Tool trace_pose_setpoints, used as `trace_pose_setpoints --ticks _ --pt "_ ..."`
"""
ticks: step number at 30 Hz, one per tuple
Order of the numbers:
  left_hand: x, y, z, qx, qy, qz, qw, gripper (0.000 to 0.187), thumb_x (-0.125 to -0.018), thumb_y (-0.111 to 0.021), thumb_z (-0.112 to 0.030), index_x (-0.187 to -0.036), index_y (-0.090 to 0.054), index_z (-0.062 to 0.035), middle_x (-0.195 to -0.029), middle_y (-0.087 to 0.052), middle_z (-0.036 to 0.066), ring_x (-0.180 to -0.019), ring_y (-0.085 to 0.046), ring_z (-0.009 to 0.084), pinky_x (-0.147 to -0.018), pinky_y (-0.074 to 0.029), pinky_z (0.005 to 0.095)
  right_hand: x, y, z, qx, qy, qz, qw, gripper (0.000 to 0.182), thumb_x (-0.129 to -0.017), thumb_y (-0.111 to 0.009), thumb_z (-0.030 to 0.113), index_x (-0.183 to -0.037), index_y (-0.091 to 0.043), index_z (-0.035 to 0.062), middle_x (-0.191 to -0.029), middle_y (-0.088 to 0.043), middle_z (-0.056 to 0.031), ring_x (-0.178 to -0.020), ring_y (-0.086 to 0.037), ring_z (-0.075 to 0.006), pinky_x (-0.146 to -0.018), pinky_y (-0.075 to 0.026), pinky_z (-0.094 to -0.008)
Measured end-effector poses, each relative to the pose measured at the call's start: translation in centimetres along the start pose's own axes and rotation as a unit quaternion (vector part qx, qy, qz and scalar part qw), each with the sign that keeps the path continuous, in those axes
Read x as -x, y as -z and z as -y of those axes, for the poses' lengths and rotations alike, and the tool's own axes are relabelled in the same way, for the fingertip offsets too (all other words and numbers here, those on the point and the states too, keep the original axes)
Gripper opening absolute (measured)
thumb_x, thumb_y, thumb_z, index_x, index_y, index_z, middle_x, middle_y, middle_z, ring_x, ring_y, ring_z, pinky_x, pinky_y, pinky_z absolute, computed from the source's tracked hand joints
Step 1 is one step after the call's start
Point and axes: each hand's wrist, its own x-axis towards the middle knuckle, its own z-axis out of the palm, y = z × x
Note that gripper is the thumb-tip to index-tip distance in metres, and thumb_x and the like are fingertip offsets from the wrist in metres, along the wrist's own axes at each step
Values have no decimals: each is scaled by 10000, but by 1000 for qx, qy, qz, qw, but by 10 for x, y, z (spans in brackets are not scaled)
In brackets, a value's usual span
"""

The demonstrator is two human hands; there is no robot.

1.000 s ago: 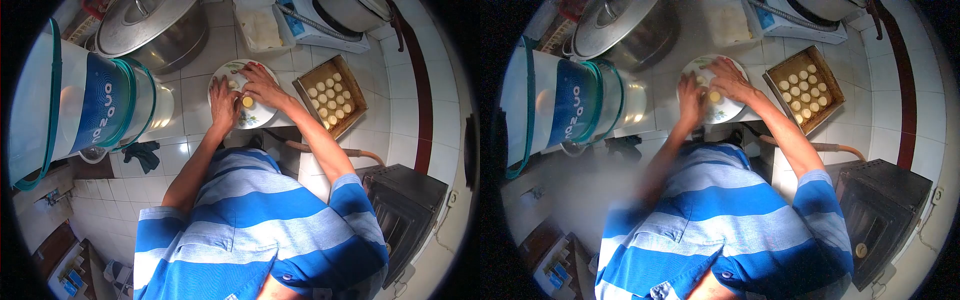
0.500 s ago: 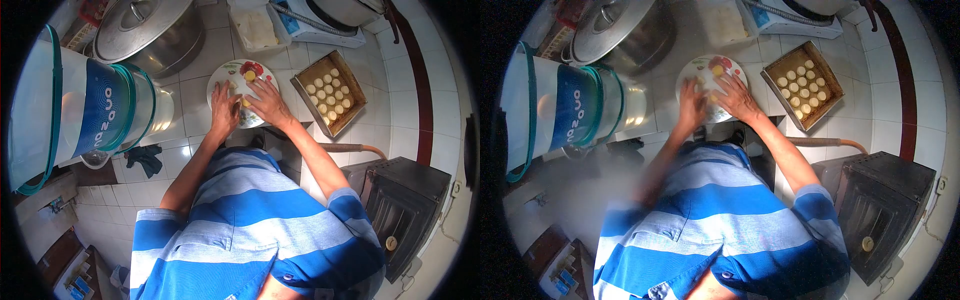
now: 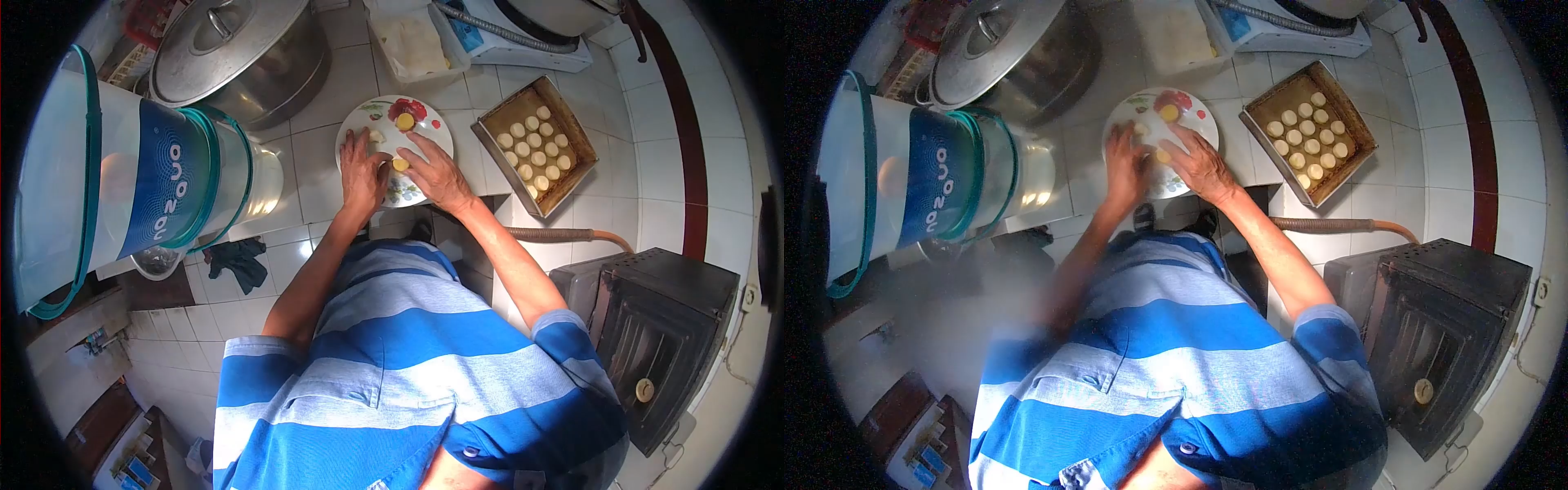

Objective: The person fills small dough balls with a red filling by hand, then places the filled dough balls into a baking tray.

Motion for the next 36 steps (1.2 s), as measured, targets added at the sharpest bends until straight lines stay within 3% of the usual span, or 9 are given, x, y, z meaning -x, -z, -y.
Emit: trace_pose_setpoints --ticks 7,9,11,23,26,28,29,31,36 --pt "2 0 -4 -2 -1 -11 1000 192 -877 -725 -92 -1064 -770 -96 -1529 -423 236 -1471 -294 537 -1200 -263 626 -1 3 7 71 3 10 997 482 -871 -739 129 -1344 -649 117 -1503 -516 -158 -1345 -531 -348 -1163 -383 -555" --pt "4 -2 -5 0 0 -16 1000 193 -881 -723 -90 -1068 -768 -97 -1529 -423 237 -1472 -293 537 -1200 -265 625 -1 1 5 83 9 17 996 469 -866 -738 128 -1329 -660 125 -1501 -520 -157 -1341 -535 -343 -1163 -381 -554" --pt "7 -5 -4 25 2 -35 999 242 -805 -750 -35 -1044 -743 -77 -1566 -423 227 -1476 -310 534 -1199 -292 608 0 1 4 95 16 24 995 457 -861 -736 127 -1313 -671 133 -1498 -523 -156 -1336 -539 -338 -1163 -380 -553" --pt "12 0 -10 45 -2 -52 998 409 -834 -760 -125 -1230 -679 -62 -1499 -457 245 -1443 -349 504 -1185 -322 562 -2 4 8 86 40 0 995 381 -837 -728 92 -1217 -708 105 -1447 -565 -152 -1289 -567 -369 -1114 -438 -508" --pt "9 9 -17 52 7 -26 998 490 -820 -766 -133 -1286 -636 -53 -1463 -489 232 -1343 -441 466 -1141 -367 549 -5 5 9 11 20 -40 999 349 -858 -707 74 -1208 -709 80 -1347 -616 -159 -1212 -607 -355 -1035 -485 -472" --pt "9 9 -21 43 1 -43 998 519 -810 -778 -140 -1298 -626 -49 -1423 -524 223 -1282 -479 441 -1110 -393 533 -9 0 2 -127 -186 -3 974 296 -888 -657 51 -1177 -718 48 -1202 -649 -166 -1117 -633 -345 -955 -508 -452" --pt "8 9 -23 35 -4 -60 998 549 -801 -790 -148 -1311 -617 -44 -1382 -559 213 -1220 -517 416 -1079 -420 517 -10 -3 -5 -127 -187 -4 974 296 -888 -657 51 -1177 -718 48 -1202 -649 -166 -1117 -633 -345 -955 -508 -452" --pt "7 5 -22 59 11 -35 998 566 -798 -801 -155 -1320 -611 -45 -1346 -590 198 -1197 -535 402 -1061 -434 501 -12 -10 -19 -110 -143 -12 984 273 -918 -586 69 -1150 -729 63 -1030 -642 -176 -996 -645 -387 -891 -523 -464" --pt "5 3 -24 90 23 -10 996 574 -806 -816 -161 -1327 -609 -45 -1210 -687 157 -1148 -575 366 -1025 -461 467 -14 -11 -22 -88 -108 21 990 262 -900 -569 29 -1102 -736 44 -1040 -645 -179 -1006 -646 -386 -885 -524 -460"
